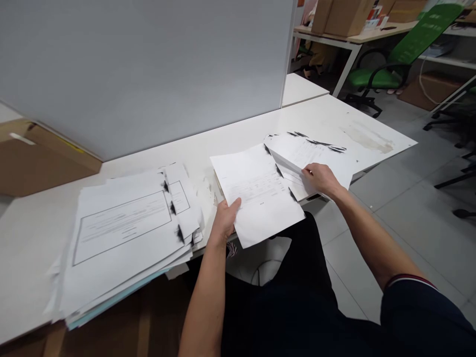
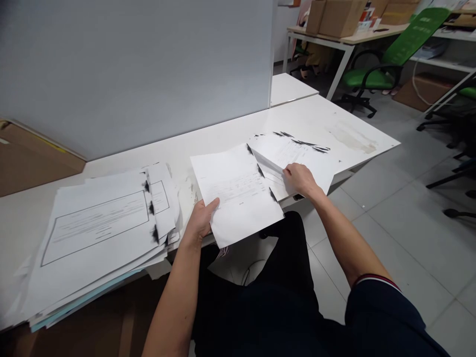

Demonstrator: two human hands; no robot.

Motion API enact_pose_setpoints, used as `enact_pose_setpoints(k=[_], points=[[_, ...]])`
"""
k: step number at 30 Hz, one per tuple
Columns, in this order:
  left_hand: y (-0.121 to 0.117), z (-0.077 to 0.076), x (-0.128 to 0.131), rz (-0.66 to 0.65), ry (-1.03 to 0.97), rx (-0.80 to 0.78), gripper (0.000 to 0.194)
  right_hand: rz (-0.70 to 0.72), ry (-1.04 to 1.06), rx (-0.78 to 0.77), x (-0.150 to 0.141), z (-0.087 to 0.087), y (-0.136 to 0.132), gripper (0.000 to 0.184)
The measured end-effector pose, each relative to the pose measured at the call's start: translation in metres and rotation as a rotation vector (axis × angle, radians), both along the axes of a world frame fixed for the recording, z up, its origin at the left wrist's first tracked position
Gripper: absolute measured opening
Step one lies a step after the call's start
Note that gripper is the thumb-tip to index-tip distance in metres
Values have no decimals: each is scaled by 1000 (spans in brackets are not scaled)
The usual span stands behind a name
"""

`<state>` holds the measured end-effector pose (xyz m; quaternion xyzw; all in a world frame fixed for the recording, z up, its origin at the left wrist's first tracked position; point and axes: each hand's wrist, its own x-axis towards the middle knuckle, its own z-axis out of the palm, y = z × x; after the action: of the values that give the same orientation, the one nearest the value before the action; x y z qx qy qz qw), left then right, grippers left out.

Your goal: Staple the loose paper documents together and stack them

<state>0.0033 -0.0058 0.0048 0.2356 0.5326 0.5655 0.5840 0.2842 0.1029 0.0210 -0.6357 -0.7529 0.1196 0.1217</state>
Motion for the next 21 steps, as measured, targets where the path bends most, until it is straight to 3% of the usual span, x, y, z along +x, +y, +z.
enact_pose_setpoints(k=[5,8,11,15,21], points=[[0,0,1,13,2,-12,31,-86,0,240,-1,22,7,27],[2,-3,1,8,11,-2,31,47,86,315,-18,44,-5,25],[4,-4,1,13,13,1,28,225,204,185,-54,55,-28,27],[4,-1,1,20,-22,-28,28,400,208,79,-114,47,-56,26],[2,3,2,43,-74,25,42,473,145,-21,-171,22,-80,23]])
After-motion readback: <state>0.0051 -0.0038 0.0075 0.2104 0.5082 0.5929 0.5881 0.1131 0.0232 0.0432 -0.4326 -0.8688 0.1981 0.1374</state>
